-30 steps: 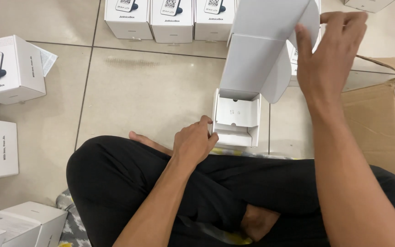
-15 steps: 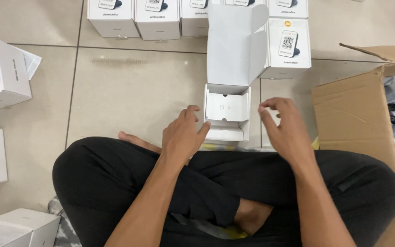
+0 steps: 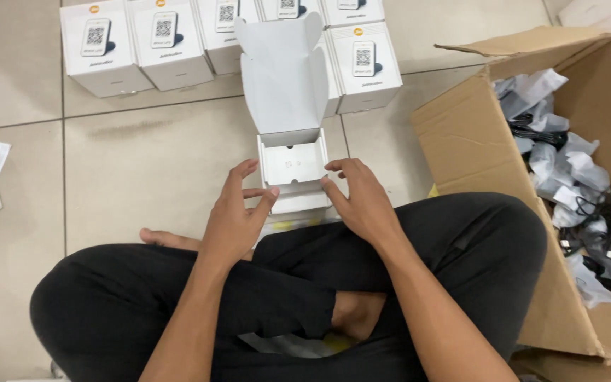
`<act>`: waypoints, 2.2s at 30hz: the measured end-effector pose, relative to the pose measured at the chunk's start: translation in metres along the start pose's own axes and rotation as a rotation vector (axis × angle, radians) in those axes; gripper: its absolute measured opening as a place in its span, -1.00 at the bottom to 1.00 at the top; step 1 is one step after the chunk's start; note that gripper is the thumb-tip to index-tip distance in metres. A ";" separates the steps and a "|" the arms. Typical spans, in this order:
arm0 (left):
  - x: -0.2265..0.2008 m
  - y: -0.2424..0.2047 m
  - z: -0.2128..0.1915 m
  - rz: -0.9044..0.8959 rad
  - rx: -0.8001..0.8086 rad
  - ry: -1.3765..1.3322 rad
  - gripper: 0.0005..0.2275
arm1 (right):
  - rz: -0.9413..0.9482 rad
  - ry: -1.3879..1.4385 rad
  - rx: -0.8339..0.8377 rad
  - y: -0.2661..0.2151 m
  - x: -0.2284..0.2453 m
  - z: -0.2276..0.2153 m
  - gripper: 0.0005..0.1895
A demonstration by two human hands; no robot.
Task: The person packages power cables and instruction cards into electronics boxes.
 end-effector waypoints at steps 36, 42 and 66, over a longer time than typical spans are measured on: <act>-0.216 0.063 0.330 0.461 0.026 -0.155 -0.65 | 0.310 0.297 -0.516 0.023 -0.287 -0.231 -0.63; -0.221 0.060 0.314 0.562 -0.104 0.019 -0.66 | 0.425 0.252 -0.563 0.091 -0.346 -0.224 -0.44; -0.212 0.070 0.317 0.521 -0.041 -0.004 -0.65 | 0.130 -0.556 -0.103 0.065 -0.300 -0.199 -0.64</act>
Point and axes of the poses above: each hand's wrist, its own y-axis towards the middle knuckle, its own z-axis out of the palm, x = y × z, the point moved 4 cm from there along y, towards the middle knuckle, and after that the axes turned 2 degrees about z, right-handed, at the moved point
